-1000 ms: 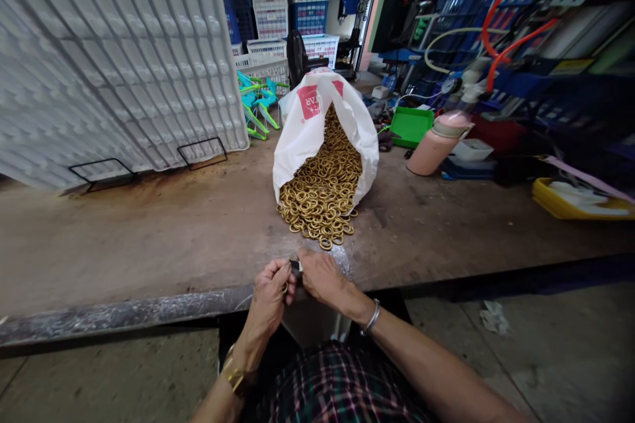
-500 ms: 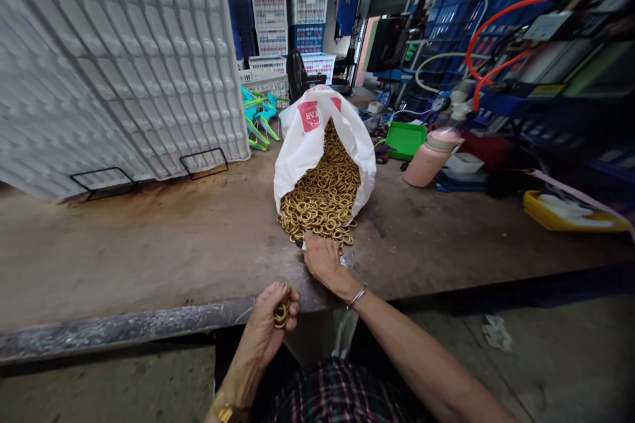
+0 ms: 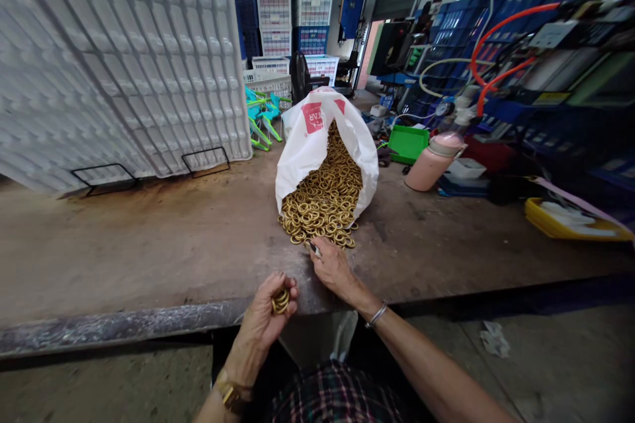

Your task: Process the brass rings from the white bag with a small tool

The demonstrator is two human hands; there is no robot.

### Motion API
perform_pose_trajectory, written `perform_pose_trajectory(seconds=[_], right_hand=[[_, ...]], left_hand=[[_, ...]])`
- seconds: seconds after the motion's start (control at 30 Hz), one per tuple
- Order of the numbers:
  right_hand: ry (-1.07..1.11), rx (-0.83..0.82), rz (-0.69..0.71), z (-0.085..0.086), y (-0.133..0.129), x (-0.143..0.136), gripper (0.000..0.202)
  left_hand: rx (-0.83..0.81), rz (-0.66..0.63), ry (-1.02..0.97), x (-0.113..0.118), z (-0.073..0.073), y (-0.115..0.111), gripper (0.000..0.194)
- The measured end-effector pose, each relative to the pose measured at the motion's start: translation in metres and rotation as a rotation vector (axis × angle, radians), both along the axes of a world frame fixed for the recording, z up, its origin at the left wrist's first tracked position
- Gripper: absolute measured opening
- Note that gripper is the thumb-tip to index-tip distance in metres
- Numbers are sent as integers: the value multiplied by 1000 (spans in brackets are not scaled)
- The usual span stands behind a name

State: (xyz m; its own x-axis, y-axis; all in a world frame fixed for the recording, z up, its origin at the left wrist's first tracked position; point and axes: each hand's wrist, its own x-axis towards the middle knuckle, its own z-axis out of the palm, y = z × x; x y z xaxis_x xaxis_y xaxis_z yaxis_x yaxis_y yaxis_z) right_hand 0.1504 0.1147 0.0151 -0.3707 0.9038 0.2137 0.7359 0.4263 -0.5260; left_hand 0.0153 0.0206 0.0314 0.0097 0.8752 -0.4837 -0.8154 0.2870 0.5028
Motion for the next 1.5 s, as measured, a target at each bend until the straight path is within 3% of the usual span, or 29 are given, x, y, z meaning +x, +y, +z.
perform_pose_trajectory(seconds=[0.27, 0.5, 0.6, 0.8, 0.93, 1.07, 1.17, 1.37, 1.5], right_hand=[[368, -306, 31, 9, -7, 0, 15], [691, -834, 51, 23, -19, -2, 16], [815, -1029, 100, 27, -22, -3, 19], [876, -1168, 172, 24, -26, -4, 23], [824, -1107, 157, 21, -27, -5, 22], [697, -903, 151, 20, -28, -5, 23], [557, -728, 154, 20, -28, -5, 19], [417, -497, 139, 21, -28, -9, 15], [402, -473, 160, 20, -29, -9, 14]], left_hand=[[94, 50, 361, 3, -1, 8, 34], [239, 11, 889, 6, -3, 3, 34], [260, -35, 913, 6, -3, 3, 31], [262, -34, 869, 5, -1, 1, 23], [281, -7, 911, 6, 1, -1, 15], [302, 48, 979, 6, 2, -2, 13], [291, 19, 995, 6, 2, -2, 15], [129, -152, 800, 9, 3, -5, 31], [138, -174, 656, 8, 2, -6, 35]])
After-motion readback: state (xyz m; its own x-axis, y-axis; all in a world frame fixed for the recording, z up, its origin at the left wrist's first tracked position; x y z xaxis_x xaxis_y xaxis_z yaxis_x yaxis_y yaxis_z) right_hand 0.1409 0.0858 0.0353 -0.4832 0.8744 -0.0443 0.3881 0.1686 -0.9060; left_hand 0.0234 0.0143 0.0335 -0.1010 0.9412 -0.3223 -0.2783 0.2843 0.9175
